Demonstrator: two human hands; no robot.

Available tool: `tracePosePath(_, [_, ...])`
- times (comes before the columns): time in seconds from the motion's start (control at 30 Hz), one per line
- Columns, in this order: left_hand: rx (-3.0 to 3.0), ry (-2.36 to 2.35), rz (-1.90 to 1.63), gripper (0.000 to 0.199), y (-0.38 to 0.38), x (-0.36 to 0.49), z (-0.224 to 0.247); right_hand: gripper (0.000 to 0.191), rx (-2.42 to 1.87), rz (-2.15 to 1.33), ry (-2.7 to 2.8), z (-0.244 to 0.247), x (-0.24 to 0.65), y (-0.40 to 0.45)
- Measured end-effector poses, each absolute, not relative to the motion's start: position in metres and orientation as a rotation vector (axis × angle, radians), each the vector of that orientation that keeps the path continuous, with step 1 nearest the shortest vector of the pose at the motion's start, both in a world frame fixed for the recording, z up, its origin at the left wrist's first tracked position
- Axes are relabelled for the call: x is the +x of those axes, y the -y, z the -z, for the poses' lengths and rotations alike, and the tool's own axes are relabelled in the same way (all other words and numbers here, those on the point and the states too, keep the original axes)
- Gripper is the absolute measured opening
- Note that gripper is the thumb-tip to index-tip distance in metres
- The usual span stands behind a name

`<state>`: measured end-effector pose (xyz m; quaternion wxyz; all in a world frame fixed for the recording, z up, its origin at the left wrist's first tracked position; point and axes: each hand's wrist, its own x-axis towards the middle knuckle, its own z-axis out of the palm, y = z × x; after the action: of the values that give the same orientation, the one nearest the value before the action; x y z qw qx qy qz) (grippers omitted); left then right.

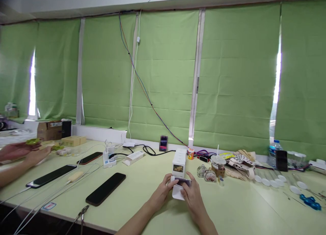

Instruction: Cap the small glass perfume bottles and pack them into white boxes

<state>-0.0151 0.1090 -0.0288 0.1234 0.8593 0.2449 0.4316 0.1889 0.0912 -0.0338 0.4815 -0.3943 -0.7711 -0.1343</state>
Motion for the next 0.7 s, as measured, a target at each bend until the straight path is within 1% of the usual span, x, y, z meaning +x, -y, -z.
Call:
tracePosePath(0.13, [2.469,-0.728,-1.204,0.081,-0.104,-0.014,0.022,0.033,-0.995,0.336,1.813,0.037,0.190,-0.092])
tracePosePath(0.27, [2.396,-0.767,-1.204,0.082,-0.101,-0.014,0.021,0.041,-0.976,0.393,1.825,0.037,0.193,-0.095])
tracePosePath(0.37, [2.384,-0.751,-1.199,0.081,-0.101,-0.015,0.022,0.043,-0.952,0.408,1.842,0.035,0.194,-0.097])
tracePosePath(0.47, [2.382,-0.753,-1.205,0.074,-0.100,-0.015,0.022,0.040,-0.936,0.365,1.847,0.033,0.193,-0.096])
tracePosePath(0.6, [2.427,-0.798,-1.250,0.064,-0.093,-0.014,0.017,0.030,-0.917,0.170,1.835,0.031,0.190,-0.093])
tracePosePath(0.7, [2.397,-0.749,-1.287,0.050,-0.086,-0.014,0.012,0.027,-0.888,0.039,1.814,0.030,0.188,-0.091])
